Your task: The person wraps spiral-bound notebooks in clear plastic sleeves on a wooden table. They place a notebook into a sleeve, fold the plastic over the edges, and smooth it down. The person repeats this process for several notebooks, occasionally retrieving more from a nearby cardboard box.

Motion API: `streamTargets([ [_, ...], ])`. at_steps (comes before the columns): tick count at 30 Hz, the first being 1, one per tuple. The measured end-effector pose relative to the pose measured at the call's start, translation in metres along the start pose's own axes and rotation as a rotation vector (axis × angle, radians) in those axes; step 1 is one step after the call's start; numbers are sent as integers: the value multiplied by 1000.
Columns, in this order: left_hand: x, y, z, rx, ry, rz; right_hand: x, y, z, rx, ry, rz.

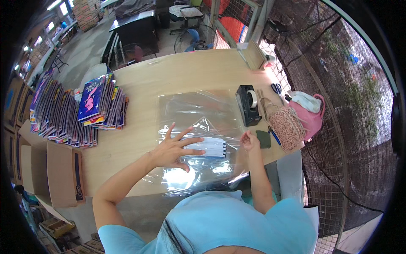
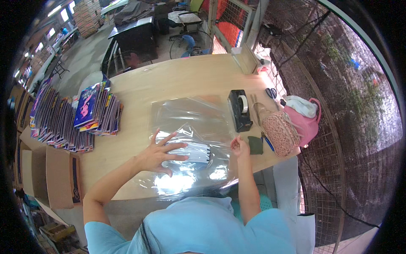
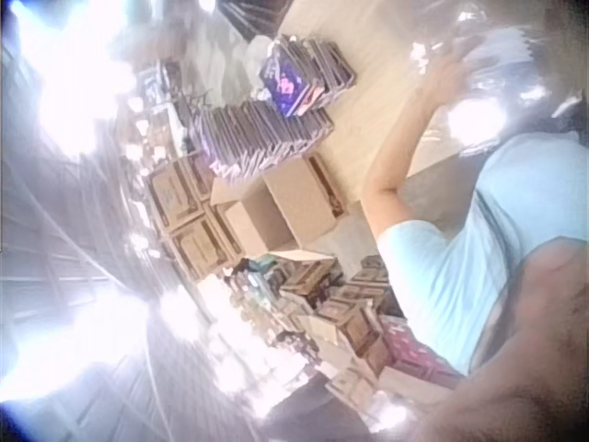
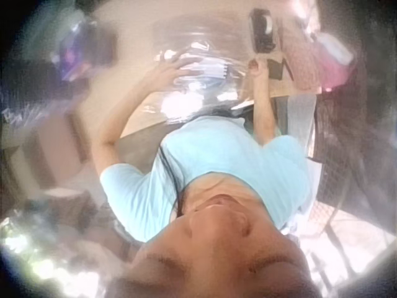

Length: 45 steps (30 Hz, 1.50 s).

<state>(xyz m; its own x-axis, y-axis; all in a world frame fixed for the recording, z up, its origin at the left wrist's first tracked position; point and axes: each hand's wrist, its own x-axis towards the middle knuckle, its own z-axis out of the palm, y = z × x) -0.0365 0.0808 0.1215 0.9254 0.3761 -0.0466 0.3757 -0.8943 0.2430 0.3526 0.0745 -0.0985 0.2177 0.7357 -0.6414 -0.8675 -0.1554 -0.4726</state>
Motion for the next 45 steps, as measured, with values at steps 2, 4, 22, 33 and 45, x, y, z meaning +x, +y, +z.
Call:
streamTargets([
  [2, -3, -3, 7, -18, 20, 29, -42, 5, 21, -74, -359, -143],
  [4, -7, -2, 7, -5, 6, 16, -129, 0, 106, -482, -642, -244],
  [22, 7, 45, 7, -561, 908, -169, -242, 13, 163, -1551, -548, -1059],
  [33, -16, 8, 22, -317, 381, -292, -229, 14, 138, -710, -669, -1210],
  [45, 21, 14, 62, -634, 968, -711, -173, 22, 160, -754, -619, -1003],
])
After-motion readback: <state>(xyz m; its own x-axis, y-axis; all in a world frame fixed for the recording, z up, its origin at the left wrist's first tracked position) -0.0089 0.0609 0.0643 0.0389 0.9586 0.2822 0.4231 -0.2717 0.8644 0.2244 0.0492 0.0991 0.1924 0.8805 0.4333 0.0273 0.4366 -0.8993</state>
